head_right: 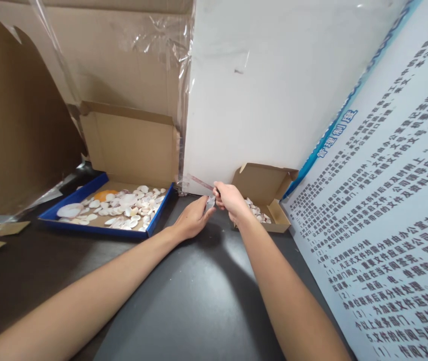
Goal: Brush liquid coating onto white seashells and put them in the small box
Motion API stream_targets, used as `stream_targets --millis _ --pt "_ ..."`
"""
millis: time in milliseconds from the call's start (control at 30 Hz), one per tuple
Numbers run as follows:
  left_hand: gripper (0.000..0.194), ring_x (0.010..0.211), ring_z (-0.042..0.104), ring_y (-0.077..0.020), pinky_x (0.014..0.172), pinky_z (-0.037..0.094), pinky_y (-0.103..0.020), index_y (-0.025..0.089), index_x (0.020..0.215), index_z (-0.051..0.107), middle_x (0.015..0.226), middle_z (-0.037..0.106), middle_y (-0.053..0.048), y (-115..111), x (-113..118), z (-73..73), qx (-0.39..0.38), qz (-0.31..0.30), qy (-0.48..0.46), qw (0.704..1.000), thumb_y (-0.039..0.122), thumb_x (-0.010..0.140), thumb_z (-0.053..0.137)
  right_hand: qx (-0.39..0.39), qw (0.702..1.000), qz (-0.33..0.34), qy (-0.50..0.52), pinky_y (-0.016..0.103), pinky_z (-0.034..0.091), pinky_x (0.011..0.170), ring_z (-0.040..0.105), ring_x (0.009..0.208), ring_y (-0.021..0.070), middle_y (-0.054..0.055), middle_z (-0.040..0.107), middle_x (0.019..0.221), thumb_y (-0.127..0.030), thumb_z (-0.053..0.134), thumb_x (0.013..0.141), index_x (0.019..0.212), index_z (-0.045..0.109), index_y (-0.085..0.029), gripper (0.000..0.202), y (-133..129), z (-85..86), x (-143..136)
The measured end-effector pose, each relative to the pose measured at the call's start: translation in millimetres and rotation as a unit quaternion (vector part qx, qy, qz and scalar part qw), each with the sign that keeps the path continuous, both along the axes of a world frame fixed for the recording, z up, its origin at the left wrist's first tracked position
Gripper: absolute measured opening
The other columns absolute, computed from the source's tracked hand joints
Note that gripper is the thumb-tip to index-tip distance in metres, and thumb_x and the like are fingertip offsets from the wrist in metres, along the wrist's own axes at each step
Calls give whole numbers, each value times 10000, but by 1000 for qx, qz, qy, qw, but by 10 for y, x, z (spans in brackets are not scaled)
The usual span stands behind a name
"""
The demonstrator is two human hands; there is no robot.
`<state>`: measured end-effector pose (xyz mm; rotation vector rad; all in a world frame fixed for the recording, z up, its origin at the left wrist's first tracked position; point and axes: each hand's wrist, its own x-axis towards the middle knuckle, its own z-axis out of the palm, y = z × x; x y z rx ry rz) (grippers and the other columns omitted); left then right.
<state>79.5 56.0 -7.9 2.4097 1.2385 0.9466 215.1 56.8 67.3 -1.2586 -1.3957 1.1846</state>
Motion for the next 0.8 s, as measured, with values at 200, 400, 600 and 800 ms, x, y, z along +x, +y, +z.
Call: stream_targets --millis 200,400,600,800 --pt "317 892 615 -263 801 463 -367 192 992 527 960 644 -95 -8 -11 21 3 -4 3 1000 461 987 360 11 1000 -8 -11 198 217 401 259 363 60 -87 278 410 -292 480 878 513 419 -197 382 -11 1 0" --pt "282 916 606 -253 817 461 -364 193 1036 526 1011 634 -90 -23 -17 35 10 -23 11 1000 435 982 390 -14 1000 -6 -12 205 190 383 222 342 52 -91 262 394 -259 502 865 479 396 -200 405 -23 29 24" --pt "310 957 593 -247 847 465 -370 189 1086 506 1085 593 -97 -33 -10 31 1 -27 22 999 435 1000 339 -60 998 -11 29 197 145 352 143 333 47 -115 184 408 -286 469 860 498 321 -230 395 27 6 74" --pt "276 967 602 -249 845 470 -363 195 1091 509 1080 604 -94 5 -19 -2 -27 5 37 999 412 988 374 -26 997 -50 52 187 136 343 186 314 41 -111 190 405 -276 470 851 495 333 -218 386 49 51 118"
